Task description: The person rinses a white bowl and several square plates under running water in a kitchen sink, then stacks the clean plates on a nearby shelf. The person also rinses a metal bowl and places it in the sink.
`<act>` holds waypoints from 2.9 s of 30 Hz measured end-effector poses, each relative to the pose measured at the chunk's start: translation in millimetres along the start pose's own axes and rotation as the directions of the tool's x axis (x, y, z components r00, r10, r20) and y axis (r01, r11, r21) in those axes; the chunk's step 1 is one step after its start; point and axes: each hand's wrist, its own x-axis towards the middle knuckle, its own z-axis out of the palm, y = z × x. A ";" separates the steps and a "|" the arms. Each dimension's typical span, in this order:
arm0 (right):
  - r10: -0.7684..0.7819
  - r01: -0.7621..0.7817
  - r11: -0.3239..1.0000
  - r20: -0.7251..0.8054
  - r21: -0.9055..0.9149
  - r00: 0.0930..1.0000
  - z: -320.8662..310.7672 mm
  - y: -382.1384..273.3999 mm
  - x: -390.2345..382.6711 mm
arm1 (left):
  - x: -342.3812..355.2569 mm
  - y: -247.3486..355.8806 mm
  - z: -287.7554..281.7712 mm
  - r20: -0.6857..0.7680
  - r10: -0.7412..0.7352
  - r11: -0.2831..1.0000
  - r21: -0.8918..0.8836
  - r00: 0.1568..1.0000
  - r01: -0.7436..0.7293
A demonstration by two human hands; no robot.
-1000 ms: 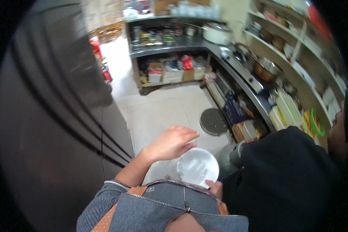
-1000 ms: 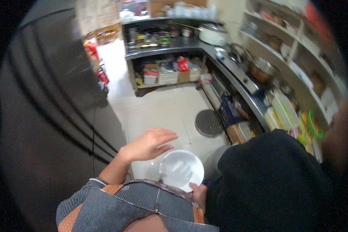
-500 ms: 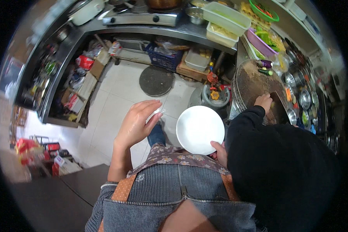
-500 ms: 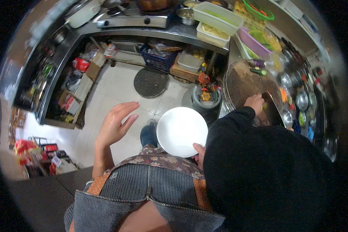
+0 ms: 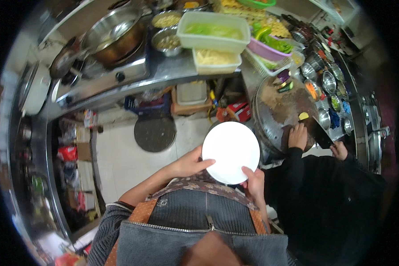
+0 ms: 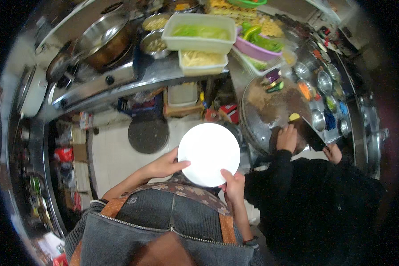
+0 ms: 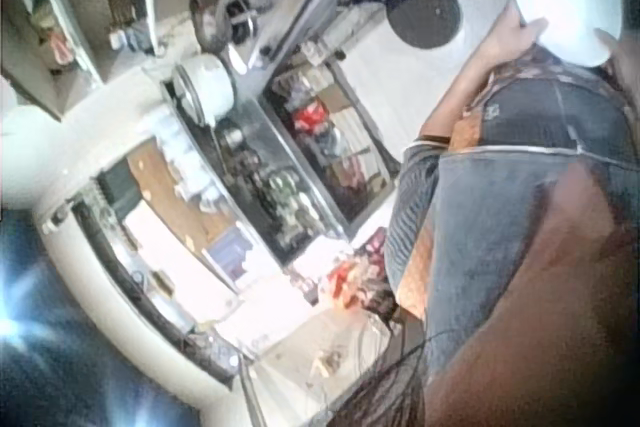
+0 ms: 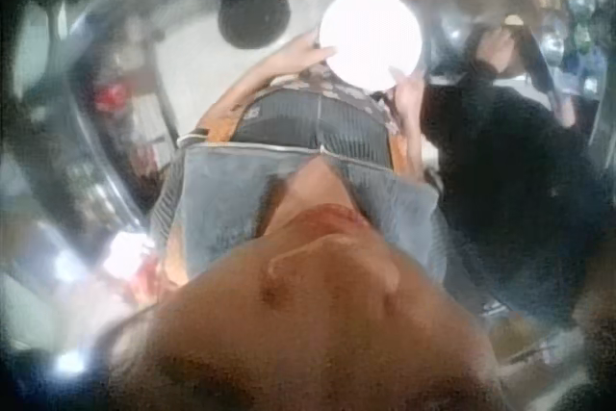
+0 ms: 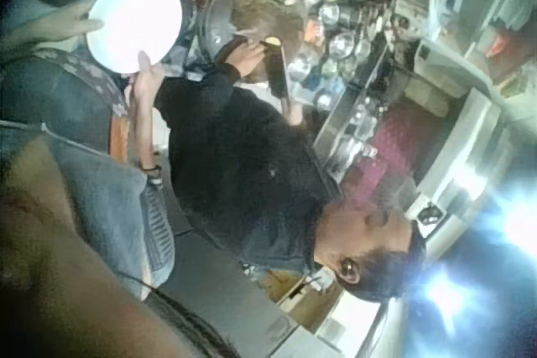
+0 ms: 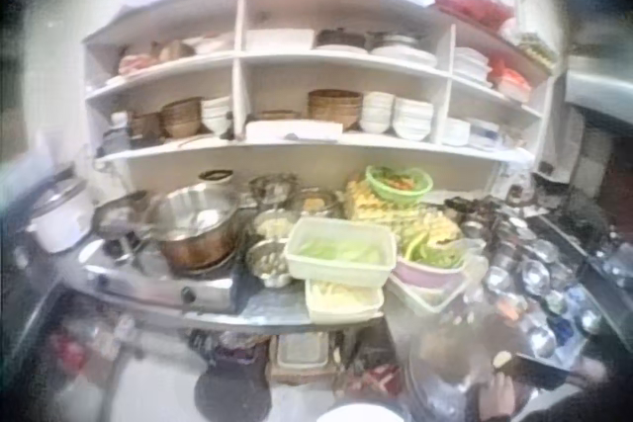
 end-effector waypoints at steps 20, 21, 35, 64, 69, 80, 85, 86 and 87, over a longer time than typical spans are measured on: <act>-0.211 0.335 0.902 -0.400 0.271 0.892 36.2 -130.8 99.8 | 374.7 421.5 -235.1 -0.191 0.402 0.877 -0.199 0.895 -0.437; -0.184 0.338 0.898 -0.459 0.281 0.869 42.6 -136.0 103.6 | 398.6 450.3 -249.8 -0.280 0.430 0.855 -0.178 0.858 -0.487; 0.104 0.421 0.810 -0.806 0.409 0.583 105.1 -154.7 121.8 | 751.7 678.2 -342.6 -0.282 0.556 0.697 -0.355 0.782 -0.623; 0.194 0.390 0.786 -0.790 0.480 0.582 114.1 -85.1 79.0 | 825.2 582.7 -307.5 -0.119 0.542 0.807 -0.200 0.832 -0.555; 0.206 0.404 0.768 -0.789 0.497 0.578 107.3 -38.5 25.1 | 515.8 466.2 -158.8 0.371 0.835 0.217 0.459 0.407 -0.862; 0.266 0.531 0.695 -0.859 0.485 0.437 52.7 180.9 -175.9 | 168.1 174.0 112.9 0.908 -0.419 0.100 0.028 -0.016 -0.995; 0.404 0.722 0.598 -0.909 0.347 0.102 58.3 242.4 -289.2 | 84.6 20.3 220.7 0.762 -0.560 0.025 -0.376 -0.324 -0.926; 0.428 0.739 0.599 -0.903 0.309 0.032 61.5 258.9 -303.6 | 70.7 0.7 239.2 0.748 -0.552 0.045 -0.415 -0.369 -0.909; 0.455 0.742 0.607 -0.890 0.284 -0.033 63.7 272.4 -314.7 | 56.2 -14.1 258.9 0.727 -0.549 0.064 -0.455 -0.412 -0.888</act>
